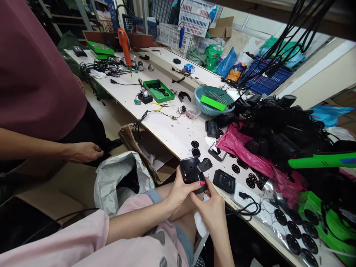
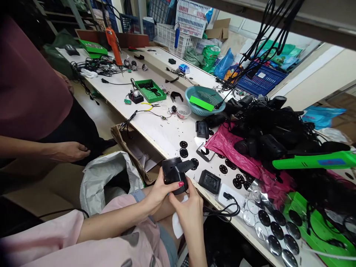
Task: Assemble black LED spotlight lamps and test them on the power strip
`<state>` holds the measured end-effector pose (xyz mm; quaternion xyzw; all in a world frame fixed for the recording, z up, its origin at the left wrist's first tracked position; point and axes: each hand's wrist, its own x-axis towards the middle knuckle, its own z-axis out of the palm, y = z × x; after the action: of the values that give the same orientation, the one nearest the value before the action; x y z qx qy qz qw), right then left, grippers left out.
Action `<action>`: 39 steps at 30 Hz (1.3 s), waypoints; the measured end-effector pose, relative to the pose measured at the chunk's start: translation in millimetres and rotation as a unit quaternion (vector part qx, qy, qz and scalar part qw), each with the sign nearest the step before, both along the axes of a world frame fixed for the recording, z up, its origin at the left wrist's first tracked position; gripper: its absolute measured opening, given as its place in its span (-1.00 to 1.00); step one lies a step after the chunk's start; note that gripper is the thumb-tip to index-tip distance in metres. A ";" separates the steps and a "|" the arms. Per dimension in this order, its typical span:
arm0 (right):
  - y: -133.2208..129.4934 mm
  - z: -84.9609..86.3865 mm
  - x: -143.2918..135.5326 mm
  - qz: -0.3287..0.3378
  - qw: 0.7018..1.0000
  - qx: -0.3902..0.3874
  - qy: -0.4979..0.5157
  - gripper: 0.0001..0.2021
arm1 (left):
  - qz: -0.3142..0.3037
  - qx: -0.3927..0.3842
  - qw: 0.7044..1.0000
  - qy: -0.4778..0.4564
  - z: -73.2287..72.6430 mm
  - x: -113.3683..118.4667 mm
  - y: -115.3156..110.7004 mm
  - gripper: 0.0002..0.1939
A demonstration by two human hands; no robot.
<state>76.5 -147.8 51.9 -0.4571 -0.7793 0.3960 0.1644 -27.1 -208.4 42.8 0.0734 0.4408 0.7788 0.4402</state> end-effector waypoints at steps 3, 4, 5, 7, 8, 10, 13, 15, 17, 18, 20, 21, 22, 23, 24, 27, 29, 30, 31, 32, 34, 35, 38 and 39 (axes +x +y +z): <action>-0.6 -6.1 0.3 0.011 1.000 0.017 0.008 -0.23 | 0.013 -0.015 1.000 0.003 -2.5 2.1 0.6 -0.39; -1.2 -7.5 -0.1 0.018 0.999 0.026 0.014 -0.26 | 0.020 -0.021 1.000 0.005 -3.0 2.8 1.2 -0.40; -2.0 -8.3 -0.8 0.023 0.999 0.036 0.018 -0.28 | 0.027 -0.027 0.999 0.007 -3.3 3.4 1.9 -0.40; -4.3 -8.8 -2.6 0.022 0.998 0.052 0.016 -0.29 | 0.044 -0.034 0.998 0.018 -3.2 4.2 3.6 -0.42; -5.7 -8.9 -3.6 0.017 0.998 0.058 0.009 -0.27 | 0.051 -0.038 0.998 0.025 -2.8 4.3 4.5 -0.43; -8.6 -9.8 -5.4 0.011 0.998 0.067 -0.006 -0.22 | 0.063 -0.045 0.996 0.034 -1.5 3.6 5.8 -0.46; -11.7 -14.8 -7.3 0.011 0.997 0.077 -0.008 -0.21 | 0.069 -0.050 0.996 0.036 0.1 1.5 6.5 -0.48; -12.8 -19.5 -8.1 0.012 0.997 0.082 -0.003 -0.22 | 0.070 -0.051 0.996 0.035 -0.2 0.7 6.0 -0.47; -13.8 -23.2 -8.9 0.014 0.996 0.092 0.004 -0.22 | 0.071 -0.054 0.995 0.037 -1.5 0.9 5.1 -0.46; -14.4 -24.4 -9.2 0.016 0.995 0.097 0.006 -0.23 | 0.074 -0.056 0.995 0.038 -2.3 1.3 4.6 -0.45; -15.7 -25.2 -9.5 0.022 0.994 0.104 0.010 -0.24 | 0.083 -0.058 0.994 0.041 -4.2 1.8 3.6 -0.45; -16.0 -25.1 -9.3 0.023 0.994 0.104 0.010 -0.24 | 0.089 -0.058 0.994 0.040 -5.3 1.6 3.1 -0.45; -15.9 -24.8 -8.7 0.027 0.995 0.100 0.009 -0.24 | 0.093 -0.059 0.993 0.036 -6.6 0.9 2.6 -0.45; -15.3 -24.5 -7.7 0.035 0.995 0.091 0.007 -0.23 | 0.096 -0.060 0.993 0.025 -8.2 -0.4 2.0 -0.45; -13.9 -24.3 -6.2 0.046 0.996 0.077 0.004 -0.21 | 0.100 -0.063 0.993 0.004 -10.1 -2.3 1.4 -0.45; -5.7 -24.1 0.3 0.074 0.997 0.028 -0.004 -0.15 | 0.108 -0.084 0.987 -0.087 -16.7 -9.8 -0.9 -0.48; 1.4 -23.4 5.4 0.084 0.996 0.018 0.002 -0.23 | 0.103 -0.101 0.980 -0.136 -20.7 -14.4 -2.4 -0.50; 4.6 -22.4 7.8 0.090 0.996 0.021 0.007 -0.30 | 0.098 -0.107 0.978 -0.152 -22.2 -16.1 -3.0 -0.52; 7.4 -20.7 9.9 0.097 0.995 0.023 0.014 -0.38 | 0.091 -0.112 0.976 -0.164 -23.6 -17.2 -3.5 -0.54; 9.7 -18.1 11.5 0.101 0.994 0.022 0.020 -0.45 | 0.086 -0.115 0.974 -0.176 -24.7 -17.8 -3.9 -0.56; 13.0 -10.1 12.4 0.095 0.995 0.008 0.026 -0.54 | 0.080 -0.119 0.970 -0.195 -27.2 -17.3 -4.2 -0.61; 14.7 -4.7 11.2 0.084 0.996 0.002 0.024 -0.56 | 0.078 -0.120 0.969 -0.201 -28.7 -16.2 -4.2 -0.62; 23.5 14.2 -1.9 0.064 0.997 0.042 0.010 -0.59 | 0.074 -0.125 0.967 -0.208 -34.4 -9.7 -4.3 -0.62; 28.0 20.4 -9.4 0.079 0.994 0.077 0.009 -0.58 | 0.076 -0.126 0.968 -0.205 -36.5 -6.6 -4.5 -0.60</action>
<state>67.1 -119.8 72.3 -0.3761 -0.8396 0.3508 0.1747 -33.7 -212.8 6.3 -0.1780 0.4400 0.7463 0.4666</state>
